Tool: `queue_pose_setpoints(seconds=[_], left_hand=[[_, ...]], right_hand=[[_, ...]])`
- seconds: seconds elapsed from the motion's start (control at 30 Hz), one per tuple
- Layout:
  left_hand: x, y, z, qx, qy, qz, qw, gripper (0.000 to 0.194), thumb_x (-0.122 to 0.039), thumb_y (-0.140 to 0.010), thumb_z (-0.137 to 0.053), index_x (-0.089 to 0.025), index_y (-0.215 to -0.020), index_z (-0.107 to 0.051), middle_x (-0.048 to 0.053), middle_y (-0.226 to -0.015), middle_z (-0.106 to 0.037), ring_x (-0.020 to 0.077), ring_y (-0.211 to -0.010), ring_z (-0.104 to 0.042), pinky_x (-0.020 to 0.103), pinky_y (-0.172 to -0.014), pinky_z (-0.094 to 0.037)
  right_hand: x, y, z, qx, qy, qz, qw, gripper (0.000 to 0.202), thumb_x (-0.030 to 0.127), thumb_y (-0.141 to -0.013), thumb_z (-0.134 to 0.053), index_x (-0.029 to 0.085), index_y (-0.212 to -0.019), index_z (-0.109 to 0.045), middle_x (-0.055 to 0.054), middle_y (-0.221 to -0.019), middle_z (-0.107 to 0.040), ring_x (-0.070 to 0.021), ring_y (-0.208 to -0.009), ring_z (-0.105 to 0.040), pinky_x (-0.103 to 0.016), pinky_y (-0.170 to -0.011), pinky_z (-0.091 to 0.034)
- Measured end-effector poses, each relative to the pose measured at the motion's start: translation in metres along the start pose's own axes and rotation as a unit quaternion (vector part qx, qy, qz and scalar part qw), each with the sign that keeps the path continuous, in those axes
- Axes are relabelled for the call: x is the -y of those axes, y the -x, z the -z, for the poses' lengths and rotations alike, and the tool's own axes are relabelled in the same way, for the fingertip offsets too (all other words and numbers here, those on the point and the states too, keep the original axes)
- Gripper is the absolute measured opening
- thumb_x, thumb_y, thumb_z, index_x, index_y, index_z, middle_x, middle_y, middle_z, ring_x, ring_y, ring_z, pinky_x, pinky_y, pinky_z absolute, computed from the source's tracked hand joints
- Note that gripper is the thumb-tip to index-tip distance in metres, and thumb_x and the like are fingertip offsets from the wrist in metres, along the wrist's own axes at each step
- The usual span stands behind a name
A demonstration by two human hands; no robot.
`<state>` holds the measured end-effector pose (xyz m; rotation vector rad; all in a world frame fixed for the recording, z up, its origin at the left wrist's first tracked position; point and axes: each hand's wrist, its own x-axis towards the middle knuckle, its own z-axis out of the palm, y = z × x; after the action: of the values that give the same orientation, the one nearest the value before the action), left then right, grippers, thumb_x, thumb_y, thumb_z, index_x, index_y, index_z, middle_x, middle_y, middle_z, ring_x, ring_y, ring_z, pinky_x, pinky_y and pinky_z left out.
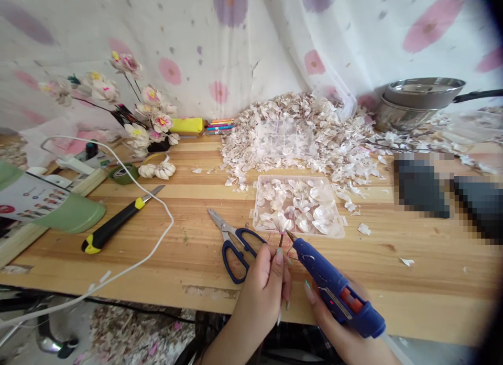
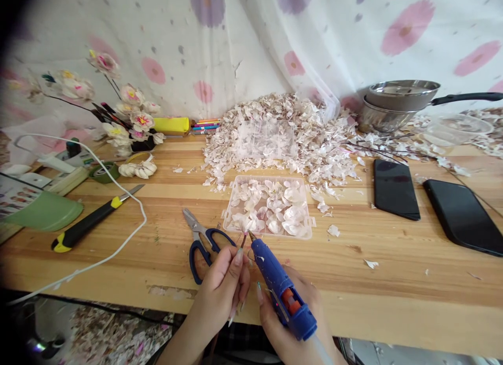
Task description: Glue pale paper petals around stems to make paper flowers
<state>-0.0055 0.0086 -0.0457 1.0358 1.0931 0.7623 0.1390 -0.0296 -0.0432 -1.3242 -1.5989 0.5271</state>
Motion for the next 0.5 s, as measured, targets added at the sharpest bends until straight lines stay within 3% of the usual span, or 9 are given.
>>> queue_pose_setpoints(seconds=[0.2,0.5], left_hand=[[0.0018,0.0011,-0.0004,-0.009,-0.001,0.008,1.000,0.038,-0.055,-0.096,-0.039,-0.021,-0.079,-0.041,-0.008,-0.051,-0.046,0.0032,-0.035,-0.032,0.014,-0.038,-0.024],[-0.0018,0.0020,-0.0024,-0.021,0.021,0.015,0.999,0.043,-0.061,-0.092,-0.043,-0.020,-0.080,-0.044,-0.008,-0.049,-0.045,0.0043,-0.036,-0.031,0.015,-0.037,-0.024]], right_hand=[[0.0009,-0.0008,-0.0005,0.001,0.000,0.002,1.000,0.009,0.019,-0.084,-0.055,0.025,-0.078,-0.053,0.003,-0.065,-0.061,-0.0127,-0.051,-0.060,-0.020,-0.048,-0.053],[0.0005,0.0025,0.0004,-0.005,0.050,0.010,0.999,0.008,0.020,-0.083,-0.054,0.024,-0.077,-0.054,0.002,-0.062,-0.061,-0.0141,-0.049,-0.061,-0.021,-0.047,-0.051]])
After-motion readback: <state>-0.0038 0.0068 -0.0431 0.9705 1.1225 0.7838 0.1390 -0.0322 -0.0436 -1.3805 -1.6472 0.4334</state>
